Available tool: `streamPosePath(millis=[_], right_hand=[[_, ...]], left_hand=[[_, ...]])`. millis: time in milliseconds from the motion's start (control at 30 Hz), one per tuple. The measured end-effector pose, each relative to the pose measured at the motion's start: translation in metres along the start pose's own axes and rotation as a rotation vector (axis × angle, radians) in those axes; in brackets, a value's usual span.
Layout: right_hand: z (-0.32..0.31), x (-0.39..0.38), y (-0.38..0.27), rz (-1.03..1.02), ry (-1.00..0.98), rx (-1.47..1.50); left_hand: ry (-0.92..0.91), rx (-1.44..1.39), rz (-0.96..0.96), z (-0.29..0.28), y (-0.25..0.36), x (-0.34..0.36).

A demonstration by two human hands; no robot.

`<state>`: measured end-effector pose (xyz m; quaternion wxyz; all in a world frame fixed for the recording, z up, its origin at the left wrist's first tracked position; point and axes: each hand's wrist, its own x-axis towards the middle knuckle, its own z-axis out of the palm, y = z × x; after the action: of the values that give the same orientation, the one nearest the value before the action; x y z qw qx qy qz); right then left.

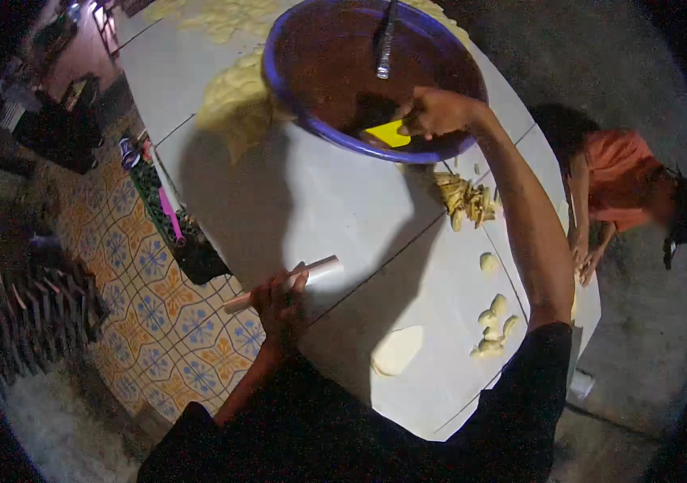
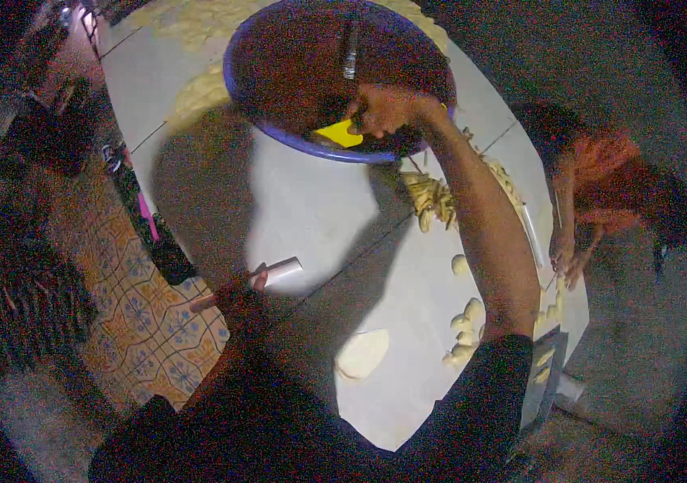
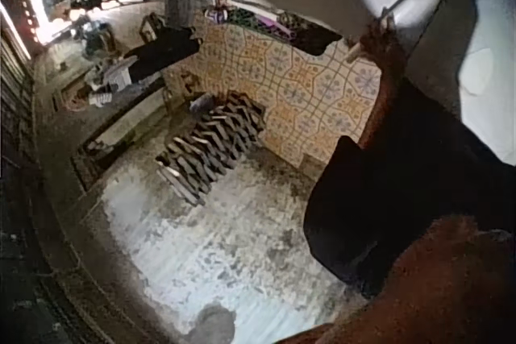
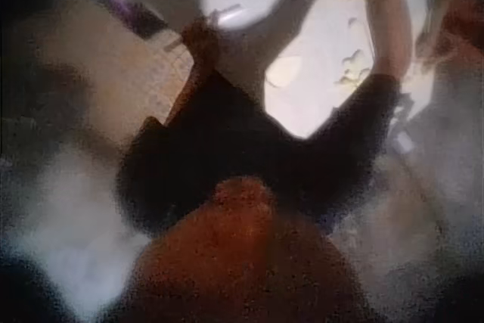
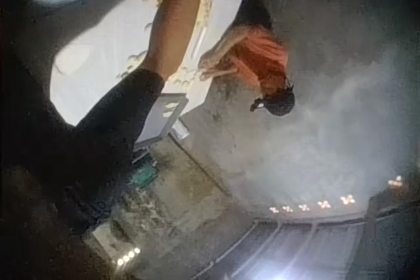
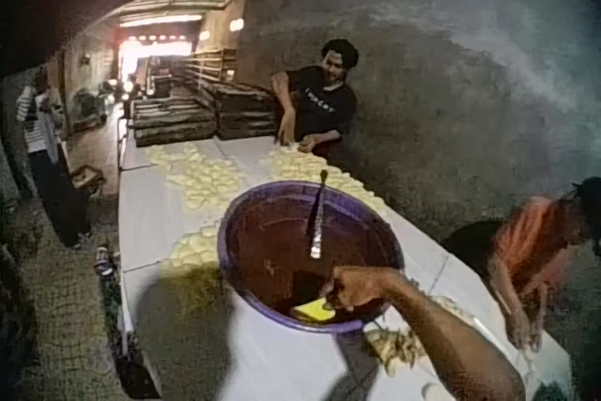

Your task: The person flattens dough balls using a rolling pin and by hand, spreads chocolate filling with a spatula, adds banana slices, rolls the dough closed, and arranges the assembled pastries onto a baking tray.

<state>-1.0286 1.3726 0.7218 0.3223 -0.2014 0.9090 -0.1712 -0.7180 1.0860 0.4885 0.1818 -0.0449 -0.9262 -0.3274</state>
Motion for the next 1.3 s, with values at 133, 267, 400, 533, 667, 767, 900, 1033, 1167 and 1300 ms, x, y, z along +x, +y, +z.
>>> streamPosePath(millis=[133,267,400,533,667,767,900,1033,1167,1300], right_hand=[[0.003,-0.08,-0.012,-0.008,0.047,0.121],[0.093,-0.175,-0.033,-0.162,0.204,0.092],[0.255,-0.261,-0.068,0.06,0.368,0.112],[0.44,-0.277,-0.088,0.504,0.628,0.267],[0.474,-0.249,-0.104,0.368,0.836,0.076],[0.496,-0.251,-0.109,0.41,0.896,0.047],[0.484,-0.269,-0.138,0.638,0.77,0.187],[0.473,-0.318,-0.129,0.706,0.82,0.684],[0.478,-0.353,-0.102,0.882,0.958,0.379],[0.439,-0.315,-0.049,0.764,1.045,0.552]], left_hand=[[-0.22,-0.103,-0.121,-0.012,-0.001,0.009],[-0.042,0.041,0.203,-0.008,-0.014,0.014],[-0.059,0.089,0.214,0.005,-0.03,0.014],[-0.132,0.017,0.28,0.025,-0.033,0.015],[-0.117,0.429,0.375,0.001,-0.019,0.016],[-0.126,0.438,0.419,0.005,-0.026,0.015],[-0.088,0.486,0.416,0.004,-0.02,0.017],[-0.104,0.449,0.398,0.007,-0.032,0.02],[-0.029,0.412,0.405,0.021,-0.047,0.015],[-0.085,0.323,0.369,0.01,-0.023,0.016]])
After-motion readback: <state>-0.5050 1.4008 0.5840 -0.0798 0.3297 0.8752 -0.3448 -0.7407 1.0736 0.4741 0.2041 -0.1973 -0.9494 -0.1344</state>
